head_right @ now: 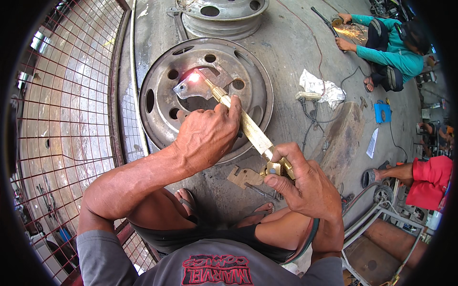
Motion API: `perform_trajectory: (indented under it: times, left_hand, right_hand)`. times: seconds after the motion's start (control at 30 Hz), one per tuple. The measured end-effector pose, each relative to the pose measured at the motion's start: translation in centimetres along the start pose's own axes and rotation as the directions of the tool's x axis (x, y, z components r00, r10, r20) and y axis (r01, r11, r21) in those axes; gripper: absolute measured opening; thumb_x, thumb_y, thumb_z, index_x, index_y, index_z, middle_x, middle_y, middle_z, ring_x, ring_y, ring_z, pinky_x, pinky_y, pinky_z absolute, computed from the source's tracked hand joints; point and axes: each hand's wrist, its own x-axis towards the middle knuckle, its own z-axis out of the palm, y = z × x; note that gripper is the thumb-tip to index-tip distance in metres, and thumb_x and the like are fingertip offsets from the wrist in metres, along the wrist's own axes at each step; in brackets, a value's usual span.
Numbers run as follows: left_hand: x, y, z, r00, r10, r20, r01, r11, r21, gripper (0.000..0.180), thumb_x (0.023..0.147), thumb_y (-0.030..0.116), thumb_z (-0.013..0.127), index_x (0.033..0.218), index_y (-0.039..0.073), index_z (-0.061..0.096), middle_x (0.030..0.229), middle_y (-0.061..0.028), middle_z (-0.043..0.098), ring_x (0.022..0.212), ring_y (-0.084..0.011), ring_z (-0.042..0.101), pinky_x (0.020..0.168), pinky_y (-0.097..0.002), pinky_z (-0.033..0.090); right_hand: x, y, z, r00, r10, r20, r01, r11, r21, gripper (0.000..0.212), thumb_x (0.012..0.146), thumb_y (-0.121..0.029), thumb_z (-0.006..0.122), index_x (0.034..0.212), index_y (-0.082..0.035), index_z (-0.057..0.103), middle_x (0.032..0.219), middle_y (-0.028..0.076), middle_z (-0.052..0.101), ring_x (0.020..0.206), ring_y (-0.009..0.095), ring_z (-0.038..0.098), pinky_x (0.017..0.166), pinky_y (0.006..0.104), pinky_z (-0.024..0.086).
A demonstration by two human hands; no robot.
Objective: The person uses a welding torch to heat and weld a metal plate attached to a car wheel rim. They hold the torch steadily, moving the flame along the metal surface to create a weld.
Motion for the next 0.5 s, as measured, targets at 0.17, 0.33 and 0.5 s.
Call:
perform_trajectory:
  times: [0.17, 0.33, 0.5]
  left_hand:
    - [0.05, 0.03, -0.18, 1.000, -0.004, 0.006, 0.004, 1.000, -0.011, 0.058, 0.088, 0.009, 0.064, 0.136, -0.019, 0.047, 0.080, -0.0241, 0.069, 0.064, -0.0317, 0.074, 0.058, -0.0392, 0.059]
    - [-0.05, -0.06, -0.04, 1.000, 0.012, -0.016, -0.012, 1.000, -0.003, 0.059, 0.088, 0.009, 0.064, 0.137, -0.019, 0.047, 0.081, -0.0235, 0.070, 0.064, -0.0317, 0.074, 0.058, -0.0391, 0.059]
    - [-0.16, -0.18, 0.51, 0.989, 0.065, -0.131, -0.059, 0.997, 0.051, 0.064, 0.078, 0.007, 0.071, 0.131, -0.024, 0.051, 0.072, -0.0175, 0.066, 0.060, -0.0222, 0.070, 0.048, -0.0318, 0.054]
  right_hand:
    - [0.01, 0.12, 0.02, 1.000, -0.005, -0.002, 0.005, 1.000, -0.006, 0.040, 0.099, -0.027, 0.072, 0.122, -0.008, 0.045, 0.077, 0.012, 0.068, 0.070, 0.030, 0.072, 0.064, 0.0411, 0.052]
    - [-0.01, 0.09, -0.06, 1.000, 0.010, 0.007, -0.010, 1.000, -0.010, 0.040, 0.099, -0.028, 0.072, 0.122, -0.009, 0.045, 0.076, 0.012, 0.068, 0.069, 0.030, 0.072, 0.063, 0.0410, 0.051]
    - [-0.02, 0.04, -0.02, 1.000, -0.005, -0.001, 0.005, 1.000, -0.012, 0.041, 0.099, -0.028, 0.072, 0.122, -0.008, 0.045, 0.077, 0.013, 0.068, 0.069, 0.030, 0.072, 0.063, 0.0414, 0.052]
